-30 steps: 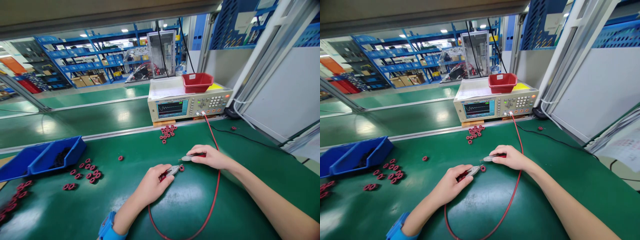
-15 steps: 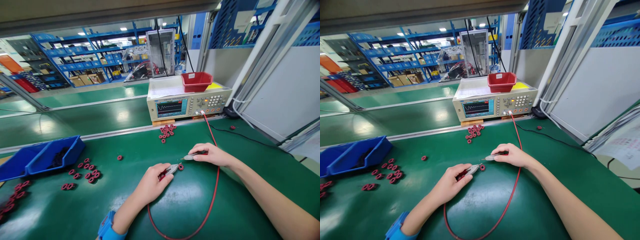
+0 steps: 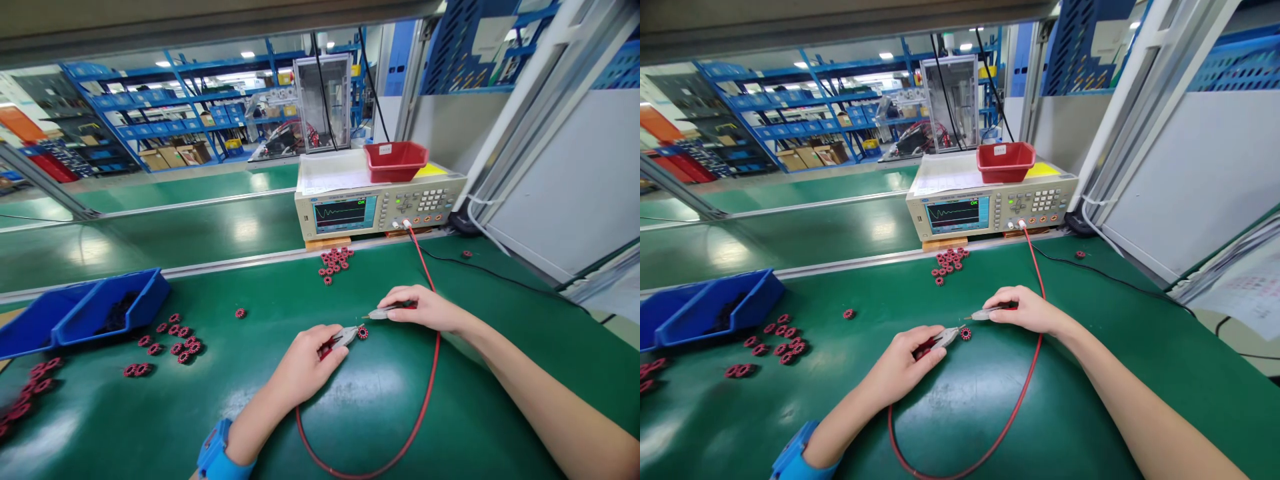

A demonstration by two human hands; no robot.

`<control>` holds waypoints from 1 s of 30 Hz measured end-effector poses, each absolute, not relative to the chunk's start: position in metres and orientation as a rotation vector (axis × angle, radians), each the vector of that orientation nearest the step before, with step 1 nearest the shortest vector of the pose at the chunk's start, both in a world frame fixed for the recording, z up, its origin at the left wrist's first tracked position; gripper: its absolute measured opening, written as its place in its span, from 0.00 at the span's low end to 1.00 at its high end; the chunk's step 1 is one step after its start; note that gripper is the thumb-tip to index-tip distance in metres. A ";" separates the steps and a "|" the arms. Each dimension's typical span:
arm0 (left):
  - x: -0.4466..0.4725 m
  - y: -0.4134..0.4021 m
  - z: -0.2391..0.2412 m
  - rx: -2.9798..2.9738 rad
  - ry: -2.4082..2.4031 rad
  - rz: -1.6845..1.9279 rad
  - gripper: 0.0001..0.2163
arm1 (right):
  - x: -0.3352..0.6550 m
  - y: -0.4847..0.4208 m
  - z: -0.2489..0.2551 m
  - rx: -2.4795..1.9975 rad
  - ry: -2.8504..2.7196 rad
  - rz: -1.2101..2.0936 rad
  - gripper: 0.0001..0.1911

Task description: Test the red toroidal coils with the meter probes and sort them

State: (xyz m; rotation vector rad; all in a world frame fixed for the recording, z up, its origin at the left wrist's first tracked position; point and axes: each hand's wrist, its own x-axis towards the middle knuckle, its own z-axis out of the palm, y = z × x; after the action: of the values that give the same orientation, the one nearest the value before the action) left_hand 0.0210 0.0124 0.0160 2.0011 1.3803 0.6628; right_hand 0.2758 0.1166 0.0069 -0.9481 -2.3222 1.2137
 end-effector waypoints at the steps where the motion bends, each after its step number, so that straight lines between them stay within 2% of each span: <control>1: 0.021 0.012 0.016 2.006 1.385 0.665 0.11 | 0.276 0.116 0.007 -0.950 -2.321 1.216 0.18; 11: 0.023 0.012 0.013 1.973 1.565 0.729 0.10 | 0.279 0.115 0.012 -0.978 -2.282 1.318 0.17; 30: 0.025 0.013 0.015 1.981 1.555 0.722 0.09 | 0.272 0.107 0.016 -0.979 -2.312 1.320 0.18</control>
State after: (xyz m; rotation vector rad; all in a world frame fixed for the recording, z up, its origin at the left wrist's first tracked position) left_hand 0.0255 0.0127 0.0146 1.9811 1.5550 0.7217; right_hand 0.2717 0.1071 0.0160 -0.9789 -2.3116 1.3199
